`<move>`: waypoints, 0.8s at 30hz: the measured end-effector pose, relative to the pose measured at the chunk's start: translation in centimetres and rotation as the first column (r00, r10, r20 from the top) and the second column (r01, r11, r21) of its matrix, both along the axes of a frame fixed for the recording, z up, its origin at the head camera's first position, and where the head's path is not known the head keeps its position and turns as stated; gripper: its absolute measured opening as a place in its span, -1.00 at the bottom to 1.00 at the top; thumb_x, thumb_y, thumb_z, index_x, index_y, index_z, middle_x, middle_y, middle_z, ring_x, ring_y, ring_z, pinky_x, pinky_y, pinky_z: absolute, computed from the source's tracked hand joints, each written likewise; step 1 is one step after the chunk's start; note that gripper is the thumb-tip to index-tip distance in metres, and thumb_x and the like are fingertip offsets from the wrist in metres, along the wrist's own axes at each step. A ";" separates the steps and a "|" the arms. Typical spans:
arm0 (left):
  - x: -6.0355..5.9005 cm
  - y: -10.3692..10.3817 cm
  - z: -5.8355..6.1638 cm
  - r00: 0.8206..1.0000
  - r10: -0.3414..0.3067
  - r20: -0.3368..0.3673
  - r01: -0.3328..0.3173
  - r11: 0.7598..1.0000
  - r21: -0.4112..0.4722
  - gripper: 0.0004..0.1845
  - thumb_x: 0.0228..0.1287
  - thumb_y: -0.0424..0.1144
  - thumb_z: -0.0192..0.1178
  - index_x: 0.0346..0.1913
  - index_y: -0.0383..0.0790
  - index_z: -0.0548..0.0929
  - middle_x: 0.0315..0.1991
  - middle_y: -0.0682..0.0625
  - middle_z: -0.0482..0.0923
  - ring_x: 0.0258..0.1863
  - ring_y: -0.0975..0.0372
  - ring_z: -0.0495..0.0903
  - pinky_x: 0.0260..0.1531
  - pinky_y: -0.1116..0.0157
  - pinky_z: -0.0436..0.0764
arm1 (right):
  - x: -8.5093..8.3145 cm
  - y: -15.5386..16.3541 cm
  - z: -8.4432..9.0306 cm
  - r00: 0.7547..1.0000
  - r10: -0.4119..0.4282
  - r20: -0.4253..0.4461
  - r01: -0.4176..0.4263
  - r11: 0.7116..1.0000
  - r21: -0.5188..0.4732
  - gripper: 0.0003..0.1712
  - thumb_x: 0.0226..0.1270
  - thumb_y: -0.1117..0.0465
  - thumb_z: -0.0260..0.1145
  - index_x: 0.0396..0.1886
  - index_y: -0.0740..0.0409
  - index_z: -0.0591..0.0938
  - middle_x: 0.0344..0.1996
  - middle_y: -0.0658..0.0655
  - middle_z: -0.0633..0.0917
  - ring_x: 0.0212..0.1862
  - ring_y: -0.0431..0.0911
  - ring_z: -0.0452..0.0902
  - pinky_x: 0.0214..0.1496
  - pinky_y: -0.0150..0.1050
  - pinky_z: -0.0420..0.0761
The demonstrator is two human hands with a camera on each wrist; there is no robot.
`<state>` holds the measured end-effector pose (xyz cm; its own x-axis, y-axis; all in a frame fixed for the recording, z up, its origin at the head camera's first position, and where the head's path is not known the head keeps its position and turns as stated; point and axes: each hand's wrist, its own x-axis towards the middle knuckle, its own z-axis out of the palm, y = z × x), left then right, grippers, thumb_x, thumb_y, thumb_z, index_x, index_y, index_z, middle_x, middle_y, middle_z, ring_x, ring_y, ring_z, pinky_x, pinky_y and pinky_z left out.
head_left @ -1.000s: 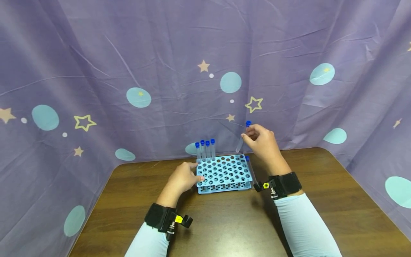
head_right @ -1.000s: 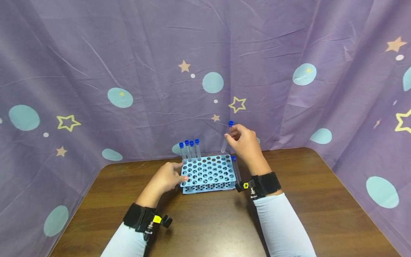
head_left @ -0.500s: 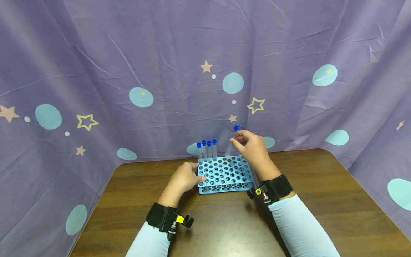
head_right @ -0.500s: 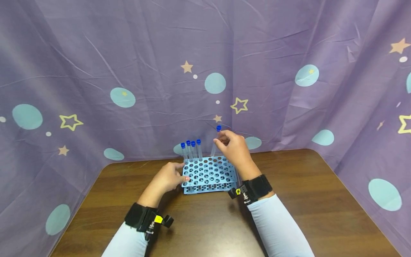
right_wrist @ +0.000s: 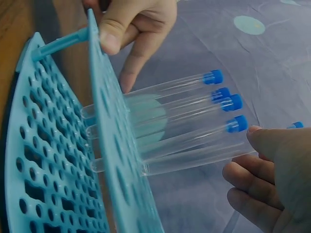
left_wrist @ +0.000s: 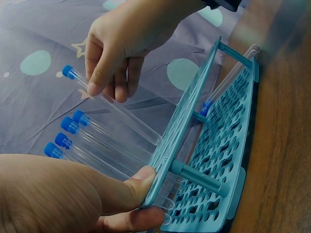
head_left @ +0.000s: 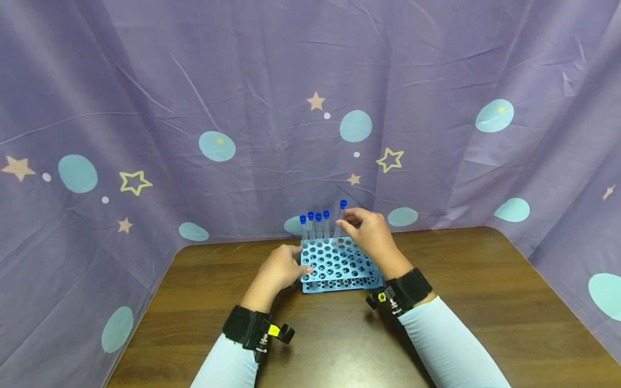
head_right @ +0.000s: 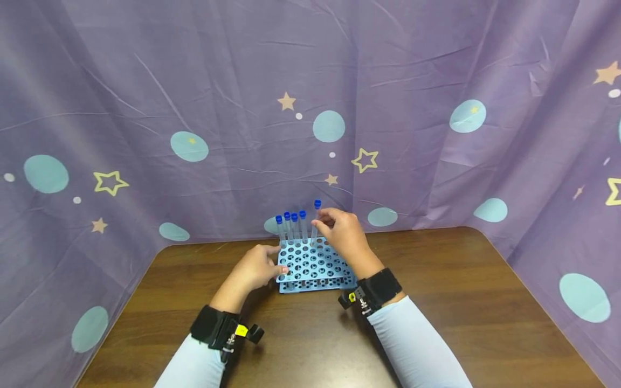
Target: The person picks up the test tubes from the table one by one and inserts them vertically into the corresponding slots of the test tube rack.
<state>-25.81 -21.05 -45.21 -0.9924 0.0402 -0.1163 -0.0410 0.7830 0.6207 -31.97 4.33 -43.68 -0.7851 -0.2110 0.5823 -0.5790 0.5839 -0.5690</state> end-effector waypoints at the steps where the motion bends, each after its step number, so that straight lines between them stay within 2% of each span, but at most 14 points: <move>1: 0.0 0.0 0.0 1.000 0.000 0.000 0.000 1.000 -0.001 -0.17 0.41 -0.05 0.64 0.63 -0.25 0.58 -0.70 0.08 0.48 -0.67 0.11 0.68 -0.55 0.20 0.64 | 0.0 -0.1 -0.1 1.000 0.003 0.009 -0.003 1.000 -0.002 -0.60 0.55 0.11 0.61 0.19 0.27 0.83 -0.11 0.21 0.94 -0.14 0.06 0.94 -0.07 -0.05 0.91; 10: 0.0 -0.1 0.0 1.000 -0.009 -0.003 0.009 1.000 -0.005 -0.17 0.40 -0.05 0.64 0.63 -0.26 0.57 -0.64 0.03 0.60 -0.67 0.14 0.67 -0.56 0.21 0.63 | -0.2 -0.7 -1.1 0.999 0.015 0.034 -0.017 0.998 0.057 -0.64 0.56 0.09 0.61 0.13 0.25 0.84 -0.17 0.15 0.94 -0.21 -0.03 0.90 -0.16 -0.11 0.88; 15: 0.0 -0.1 0.0 1.000 -0.014 -0.004 0.014 1.000 -0.005 -0.17 0.41 -0.05 0.64 0.62 -0.27 0.58 -0.62 0.01 0.64 -0.67 0.14 0.68 -0.56 0.20 0.63 | -0.1 -1.0 -1.3 0.998 0.030 0.057 -0.035 0.996 0.085 -0.66 0.54 0.12 0.62 0.10 0.25 0.83 -0.16 0.14 0.95 -0.21 -0.03 0.92 -0.14 -0.09 0.88; 24: -0.1 -0.1 0.1 1.000 -0.012 0.001 0.012 1.000 0.000 -0.17 0.41 -0.05 0.63 0.63 -0.27 0.57 -0.63 0.01 0.65 -0.68 0.15 0.67 -0.57 0.20 0.64 | -0.2 -1.4 -1.8 0.996 -0.001 0.090 -0.013 0.987 0.157 -0.67 0.53 0.10 0.63 0.08 0.23 0.85 -0.15 0.12 0.95 -0.18 -0.04 0.90 -0.12 -0.07 0.87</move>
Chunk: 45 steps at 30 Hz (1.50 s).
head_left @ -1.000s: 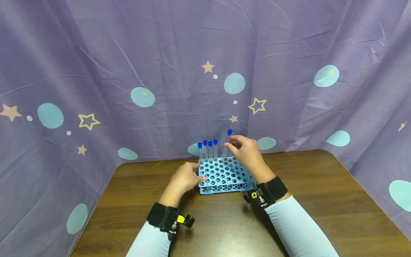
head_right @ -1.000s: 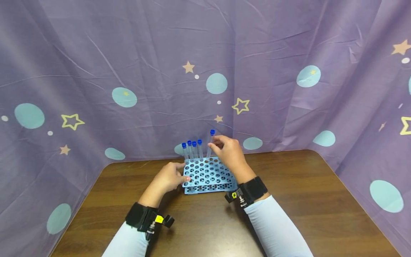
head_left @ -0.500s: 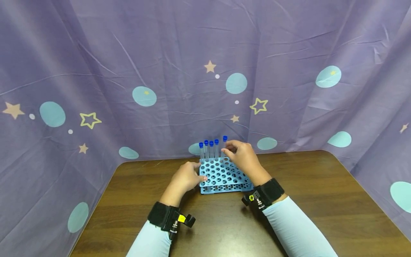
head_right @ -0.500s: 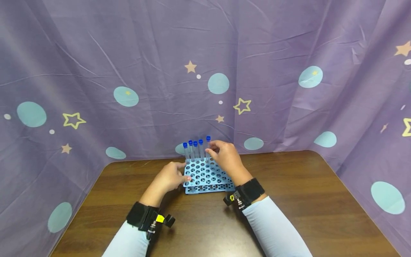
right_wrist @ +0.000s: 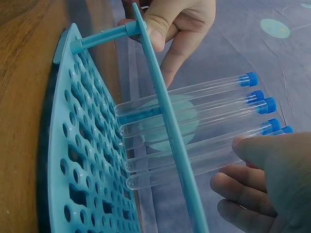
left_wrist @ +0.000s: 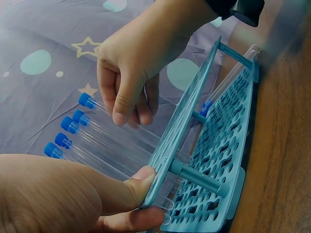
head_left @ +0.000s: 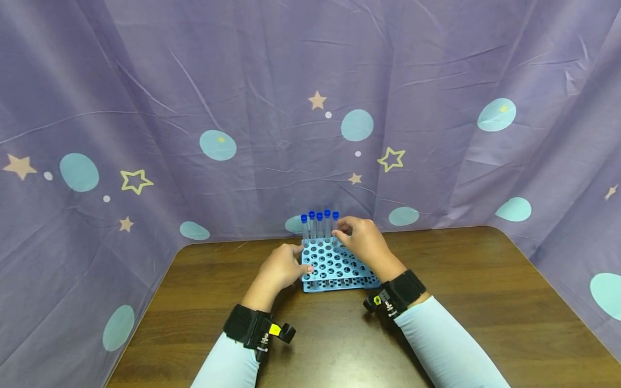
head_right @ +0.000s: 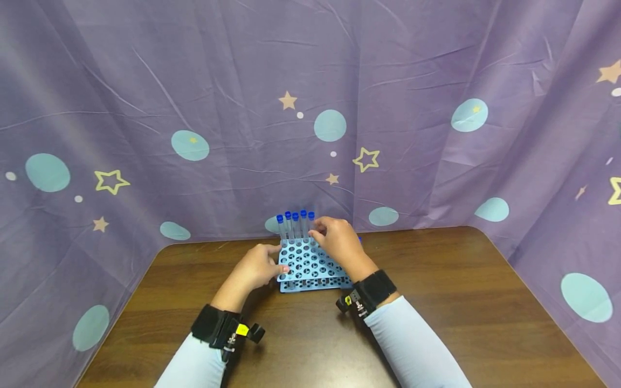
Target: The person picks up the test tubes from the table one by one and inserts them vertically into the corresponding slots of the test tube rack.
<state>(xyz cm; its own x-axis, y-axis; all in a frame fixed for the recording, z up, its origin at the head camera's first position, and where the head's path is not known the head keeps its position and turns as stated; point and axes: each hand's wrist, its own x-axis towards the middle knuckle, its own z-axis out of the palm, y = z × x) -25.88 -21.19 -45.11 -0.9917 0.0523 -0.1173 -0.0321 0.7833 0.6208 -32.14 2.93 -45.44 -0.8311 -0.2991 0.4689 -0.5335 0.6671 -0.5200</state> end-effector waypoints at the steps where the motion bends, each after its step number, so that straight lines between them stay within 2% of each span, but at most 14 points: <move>1: 0.0 0.0 0.0 1.000 0.000 0.000 0.000 1.000 -0.001 -0.17 0.41 -0.04 0.63 0.63 -0.27 0.57 -0.62 0.01 0.65 -0.68 0.15 0.66 -0.56 0.20 0.64 | 0.0 0.0 -0.1 1.000 -0.002 -0.002 0.002 1.000 0.005 -0.67 0.53 0.09 0.63 0.07 0.22 0.85 -0.15 0.11 0.95 -0.18 -0.04 0.90 -0.12 -0.06 0.87; 19: 0.0 0.1 0.1 1.000 0.000 -0.005 0.000 1.000 0.005 -0.18 0.42 -0.06 0.63 0.62 -0.29 0.58 -0.67 0.03 0.58 -0.68 0.12 0.68 -0.56 0.21 0.63 | -0.1 0.0 -0.1 1.000 -0.002 0.015 0.002 1.000 0.020 -0.67 0.53 0.09 0.63 0.07 0.24 0.86 -0.13 0.14 0.95 -0.15 -0.01 0.91 -0.08 -0.05 0.88; 28: 0.1 0.2 0.2 1.000 0.002 0.006 -0.002 1.000 0.003 -0.18 0.43 -0.06 0.62 0.63 -0.28 0.57 -0.57 -0.04 0.70 -0.66 0.13 0.68 -0.55 0.22 0.62 | -0.2 0.1 -0.2 1.000 0.007 0.014 -0.007 1.000 0.015 -0.72 0.53 0.09 0.63 0.01 0.20 0.87 -0.17 0.12 0.95 -0.13 0.00 0.91 -0.01 -0.02 0.88; 39: 0.2 0.2 0.2 1.000 -0.007 0.006 0.007 1.000 0.015 -0.18 0.44 -0.07 0.62 0.63 -0.29 0.56 -0.49 -0.14 0.78 -0.62 0.07 0.72 -0.55 0.22 0.63 | -0.2 0.8 0.1 0.998 0.011 0.060 -0.010 1.000 -0.017 -0.67 0.47 0.09 0.66 0.04 0.22 0.86 -0.24 0.08 0.94 -0.24 -0.10 0.88 -0.13 -0.10 0.87; 45: 0.2 0.2 0.2 1.000 -0.001 0.004 0.001 1.000 0.016 -0.18 0.43 -0.08 0.62 0.63 -0.30 0.56 -0.49 -0.16 0.77 -0.57 -0.01 0.77 -0.52 0.21 0.65 | -0.5 1.4 0.7 0.995 -0.007 0.095 0.007 1.000 -0.007 -0.64 0.44 0.11 0.64 0.05 0.27 0.86 -0.24 0.11 0.93 -0.23 -0.06 0.87 -0.11 -0.06 0.86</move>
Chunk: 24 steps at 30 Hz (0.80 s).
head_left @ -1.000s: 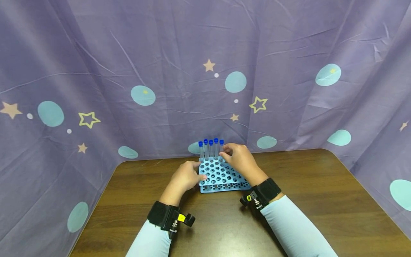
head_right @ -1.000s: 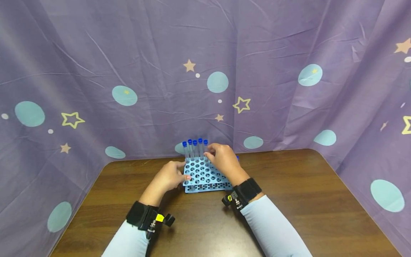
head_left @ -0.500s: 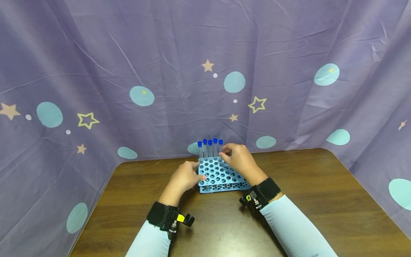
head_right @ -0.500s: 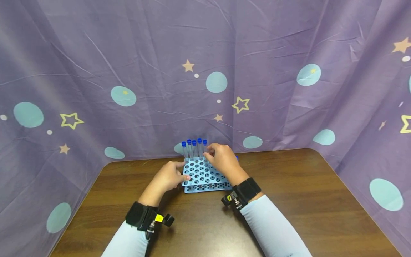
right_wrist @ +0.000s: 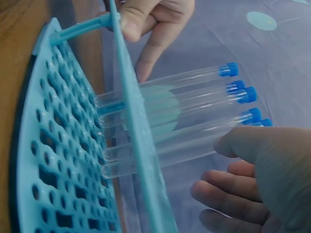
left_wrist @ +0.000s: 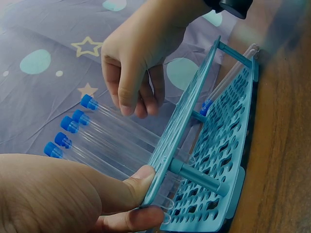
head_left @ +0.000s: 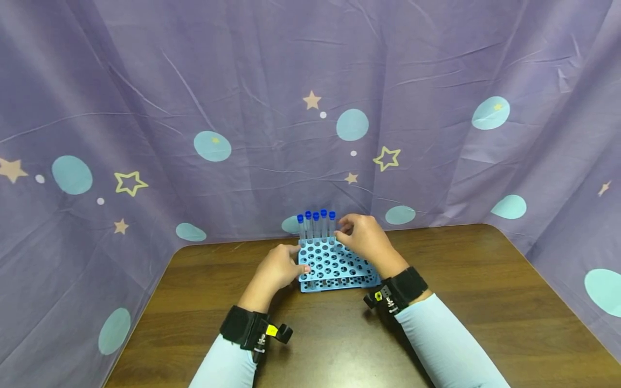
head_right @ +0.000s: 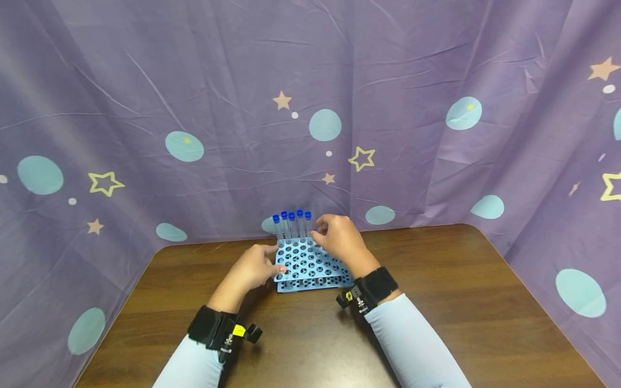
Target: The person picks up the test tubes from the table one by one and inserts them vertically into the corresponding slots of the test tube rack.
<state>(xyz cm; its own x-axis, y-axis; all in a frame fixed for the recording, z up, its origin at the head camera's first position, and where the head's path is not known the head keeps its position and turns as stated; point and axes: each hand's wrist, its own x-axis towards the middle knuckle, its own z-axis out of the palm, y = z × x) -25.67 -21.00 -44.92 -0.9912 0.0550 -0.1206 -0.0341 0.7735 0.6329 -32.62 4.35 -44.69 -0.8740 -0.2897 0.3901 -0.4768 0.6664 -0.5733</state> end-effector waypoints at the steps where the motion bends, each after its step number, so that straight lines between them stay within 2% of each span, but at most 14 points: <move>1: 0.0 0.0 0.0 1.000 0.001 0.000 -0.001 1.000 -0.001 -0.18 0.43 -0.08 0.62 0.63 -0.29 0.56 -0.51 -0.14 0.76 -0.56 -0.02 0.78 -0.52 0.21 0.65 | 0.0 0.1 0.1 1.000 -0.002 0.007 0.002 1.000 0.002 -0.65 0.44 0.12 0.64 0.05 0.27 0.86 -0.24 0.11 0.93 -0.23 -0.05 0.87 -0.12 -0.06 0.86; 7: 0.0 0.1 0.1 1.000 0.004 0.003 -0.004 1.000 -0.006 -0.17 0.43 -0.07 0.62 0.64 -0.26 0.55 -0.65 0.02 0.59 -0.55 -0.05 0.79 -0.52 0.21 0.65 | 0.0 1.2 1.0 0.999 -0.008 0.044 0.008 1.000 0.015 -0.66 0.49 0.15 0.61 0.10 0.26 0.86 -0.21 0.11 0.93 -0.22 -0.04 0.87 -0.13 -0.06 0.85; 14: -0.1 0.1 -0.1 1.000 0.007 0.005 -0.007 1.000 -0.010 -0.16 0.42 -0.07 0.63 0.65 -0.24 0.55 -0.67 0.07 0.48 -0.67 0.11 0.66 -0.50 0.19 0.66 | -0.2 2.9 2.1 0.997 -0.038 0.069 0.037 0.999 0.021 -0.66 0.53 0.15 0.56 0.14 0.25 0.84 -0.14 0.15 0.93 -0.14 0.02 0.88 -0.07 -0.01 0.86; 19: -0.2 0.0 -0.2 1.000 0.010 0.005 -0.010 1.000 -0.007 -0.16 0.42 -0.08 0.63 0.65 -0.24 0.55 -0.65 0.04 0.53 -0.69 0.13 0.64 -0.45 0.19 0.68 | -0.5 4.3 2.7 0.994 -0.072 0.085 0.071 0.997 0.012 -0.66 0.57 0.11 0.52 0.15 0.24 0.84 -0.11 0.18 0.93 -0.09 0.07 0.88 -0.02 0.07 0.85; 24: -0.2 0.0 -0.3 1.000 0.005 0.003 -0.005 1.000 -0.006 -0.17 0.43 -0.07 0.62 0.65 -0.26 0.55 -0.61 -0.03 0.65 -0.68 0.14 0.65 -0.49 0.21 0.64 | -0.8 5.9 3.2 0.990 -0.123 0.076 0.121 0.992 0.020 -0.66 0.58 0.06 0.50 0.14 0.20 0.85 -0.09 0.19 0.94 -0.06 0.11 0.90 0.03 0.14 0.84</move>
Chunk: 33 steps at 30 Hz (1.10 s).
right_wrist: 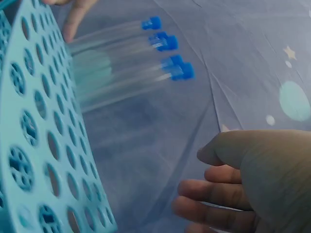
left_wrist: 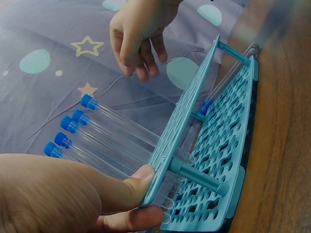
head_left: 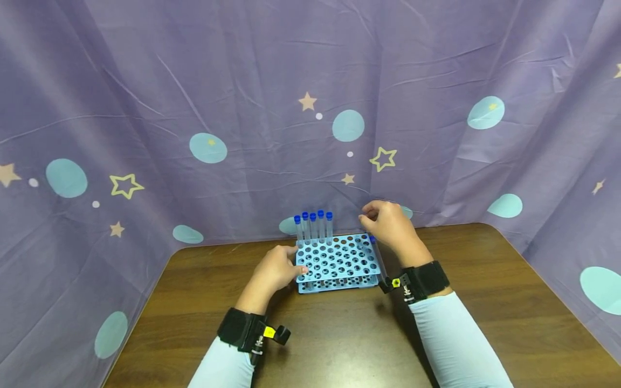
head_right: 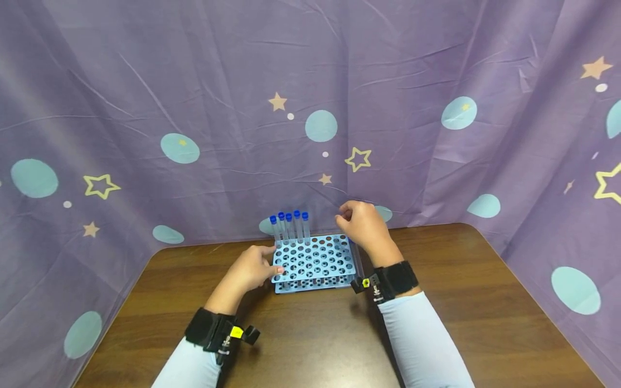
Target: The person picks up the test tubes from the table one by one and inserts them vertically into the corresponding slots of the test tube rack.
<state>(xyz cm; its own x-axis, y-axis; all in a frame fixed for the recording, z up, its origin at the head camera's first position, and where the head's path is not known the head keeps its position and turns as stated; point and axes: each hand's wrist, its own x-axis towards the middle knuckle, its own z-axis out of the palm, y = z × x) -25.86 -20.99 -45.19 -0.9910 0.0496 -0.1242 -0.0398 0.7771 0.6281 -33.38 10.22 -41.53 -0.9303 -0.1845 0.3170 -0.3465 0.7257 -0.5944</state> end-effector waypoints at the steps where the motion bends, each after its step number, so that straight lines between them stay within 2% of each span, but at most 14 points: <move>1: 0.0 0.0 0.0 1.000 0.000 0.001 0.000 1.000 0.001 -0.17 0.43 -0.07 0.62 0.65 -0.26 0.55 -0.58 -0.06 0.68 -0.66 0.11 0.67 -0.50 0.21 0.64 | 0.0 0.3 0.1 1.000 -0.009 0.001 0.009 1.000 0.003 -0.66 0.59 0.05 0.50 0.13 0.19 0.85 -0.08 0.19 0.94 -0.05 0.12 0.90 0.05 0.16 0.83; 7: 0.1 -0.1 -0.1 1.000 0.002 0.001 -0.002 1.000 0.003 -0.17 0.44 -0.07 0.61 0.65 -0.27 0.55 -0.52 -0.13 0.74 -0.55 -0.04 0.78 -0.48 0.21 0.64 | -0.5 1.8 0.1 0.999 -0.037 0.018 0.037 0.999 0.012 -0.66 0.61 0.05 0.48 0.15 0.19 0.84 -0.03 0.22 0.93 0.02 0.17 0.89 0.15 0.20 0.80; 15: 0.1 -0.1 0.0 1.000 0.004 -0.005 -0.004 1.000 0.002 -0.18 0.44 -0.08 0.62 0.64 -0.27 0.55 -0.57 -0.08 0.71 -0.56 -0.05 0.78 -0.49 0.21 0.63 | -1.2 3.2 -0.5 0.994 -0.061 0.089 0.057 0.997 0.044 -0.54 0.62 0.01 0.46 0.27 0.22 0.79 0.10 0.27 0.91 0.16 0.25 0.86 0.31 0.27 0.74; 18: 0.2 -0.1 -0.1 1.000 0.001 -0.004 -0.001 1.000 0.001 -0.18 0.44 -0.08 0.61 0.65 -0.27 0.55 -0.53 -0.14 0.75 -0.56 -0.05 0.79 -0.49 0.21 0.63 | -1.5 3.7 -0.9 0.990 -0.064 0.129 0.055 0.996 0.076 -0.50 0.62 -0.01 0.45 0.30 0.25 0.78 0.09 0.30 0.91 0.16 0.28 0.86 0.31 0.29 0.74; 23: 0.2 -0.1 -0.2 1.000 0.002 0.000 -0.002 1.000 -0.001 -0.17 0.45 -0.07 0.61 0.65 -0.26 0.54 -0.45 -0.22 0.79 -0.54 -0.06 0.80 -0.49 0.21 0.64 | -1.8 4.3 -1.7 0.982 -0.041 0.183 0.013 0.988 0.154 -0.46 0.58 0.01 0.43 0.31 0.32 0.77 0.14 0.36 0.87 0.20 0.30 0.82 0.34 0.28 0.73; 29: 0.1 0.1 -0.1 1.000 0.004 -0.001 -0.004 1.000 0.000 -0.17 0.44 -0.07 0.61 0.65 -0.25 0.54 -0.48 -0.19 0.77 -0.53 -0.07 0.80 -0.49 0.21 0.64 | -2.1 4.8 -2.5 0.979 0.018 0.202 -0.054 0.983 0.177 -0.45 0.50 0.08 0.51 0.24 0.45 0.76 0.25 0.45 0.79 0.34 0.39 0.72 0.47 0.30 0.66; 31: 0.1 0.1 -0.1 1.000 0.005 -0.001 -0.005 1.000 -0.002 -0.17 0.44 -0.06 0.62 0.65 -0.25 0.55 -0.51 -0.16 0.75 -0.54 -0.06 0.79 -0.50 0.20 0.64 | -2.1 4.9 -2.8 0.972 0.034 0.233 -0.080 0.979 0.190 -0.44 0.50 0.08 0.52 0.24 0.47 0.76 0.23 0.44 0.82 0.30 0.37 0.76 0.45 0.29 0.69; 33: 0.1 0.1 0.0 1.000 0.006 -0.001 -0.006 1.000 -0.004 -0.17 0.43 -0.06 0.62 0.65 -0.25 0.55 -0.54 -0.12 0.73 -0.54 -0.06 0.79 -0.50 0.20 0.64 | -2.1 5.0 -3.0 0.958 0.041 0.285 -0.100 0.975 0.197 -0.44 0.52 0.07 0.53 0.25 0.46 0.77 0.17 0.40 0.85 0.19 0.31 0.82 0.34 0.24 0.76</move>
<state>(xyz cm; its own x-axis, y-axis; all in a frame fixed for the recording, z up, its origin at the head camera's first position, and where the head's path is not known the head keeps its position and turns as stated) -25.74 -20.89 -45.23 -0.9914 0.0430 -0.1233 -0.0439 0.7795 0.6249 -35.50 15.23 -44.56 -0.9579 -0.2870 -0.0038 -0.2445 0.8227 -0.5132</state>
